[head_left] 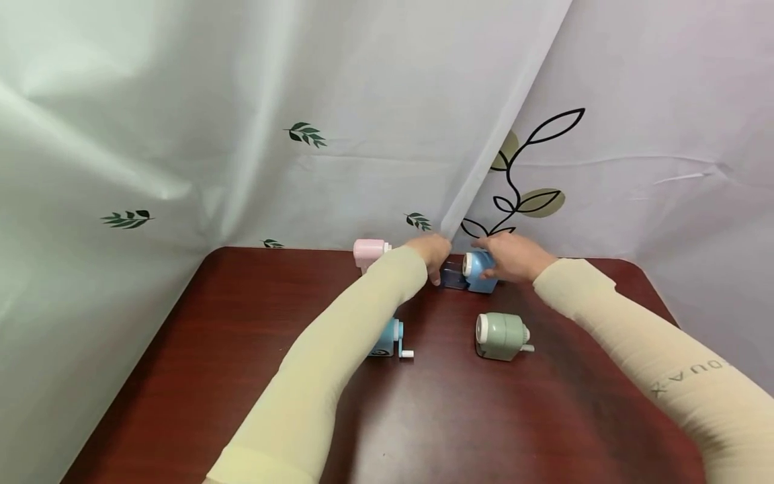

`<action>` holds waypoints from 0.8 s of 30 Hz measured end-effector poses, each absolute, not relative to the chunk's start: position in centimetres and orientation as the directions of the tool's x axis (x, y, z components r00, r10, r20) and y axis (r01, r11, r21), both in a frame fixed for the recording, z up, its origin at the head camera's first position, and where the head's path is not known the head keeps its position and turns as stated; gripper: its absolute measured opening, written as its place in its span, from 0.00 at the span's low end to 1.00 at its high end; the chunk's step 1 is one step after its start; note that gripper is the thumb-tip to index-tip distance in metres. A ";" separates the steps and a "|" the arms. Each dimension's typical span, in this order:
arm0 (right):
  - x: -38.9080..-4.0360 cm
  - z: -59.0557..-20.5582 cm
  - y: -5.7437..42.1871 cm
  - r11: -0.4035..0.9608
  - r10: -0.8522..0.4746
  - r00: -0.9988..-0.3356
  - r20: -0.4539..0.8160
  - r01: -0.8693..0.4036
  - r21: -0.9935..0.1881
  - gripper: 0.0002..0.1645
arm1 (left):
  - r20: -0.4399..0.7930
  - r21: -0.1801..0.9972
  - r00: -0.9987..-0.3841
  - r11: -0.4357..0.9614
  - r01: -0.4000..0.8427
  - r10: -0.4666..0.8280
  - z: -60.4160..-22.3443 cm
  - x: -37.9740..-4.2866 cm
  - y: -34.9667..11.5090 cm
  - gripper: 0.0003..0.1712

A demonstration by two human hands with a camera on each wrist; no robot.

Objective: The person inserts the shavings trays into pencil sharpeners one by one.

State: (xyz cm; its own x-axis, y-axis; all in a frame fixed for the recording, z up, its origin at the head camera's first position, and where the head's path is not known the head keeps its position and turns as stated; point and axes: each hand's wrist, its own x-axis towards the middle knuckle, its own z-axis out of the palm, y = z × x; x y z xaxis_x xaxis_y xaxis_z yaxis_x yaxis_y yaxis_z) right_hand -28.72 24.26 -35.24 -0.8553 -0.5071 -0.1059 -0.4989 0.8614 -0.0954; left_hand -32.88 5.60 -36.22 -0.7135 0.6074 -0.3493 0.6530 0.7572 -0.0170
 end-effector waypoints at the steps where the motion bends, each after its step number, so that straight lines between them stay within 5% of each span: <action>1: -28.8 -35.3 24.2 0.861 -0.508 -0.855 -0.103 -0.500 -0.093 0.39 | -0.355 -0.023 -0.710 0.754 0.657 0.608 -36.2 -32.8 5.7 0.31; 13: -29.1 -35.8 23.9 0.862 -0.507 -0.855 -0.109 -0.499 -0.092 0.36 | -0.390 -0.064 -0.687 0.726 0.684 0.613 -37.7 -32.6 7.2 0.33; 24: -29.1 -35.8 24.1 0.855 -0.519 -0.850 -0.094 -0.511 -0.090 0.36 | -0.324 -0.063 -0.700 0.724 0.687 0.636 -39.4 -33.2 7.3 0.26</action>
State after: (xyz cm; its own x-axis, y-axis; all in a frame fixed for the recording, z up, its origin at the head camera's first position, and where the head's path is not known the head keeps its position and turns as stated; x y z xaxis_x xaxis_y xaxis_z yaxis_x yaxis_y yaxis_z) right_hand -29.10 24.14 -35.76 -0.8499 -0.5185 -0.0937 -0.5115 0.8546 -0.0900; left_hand -33.18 7.29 -39.36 -0.7002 0.6364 -0.3236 0.6870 0.7239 -0.0628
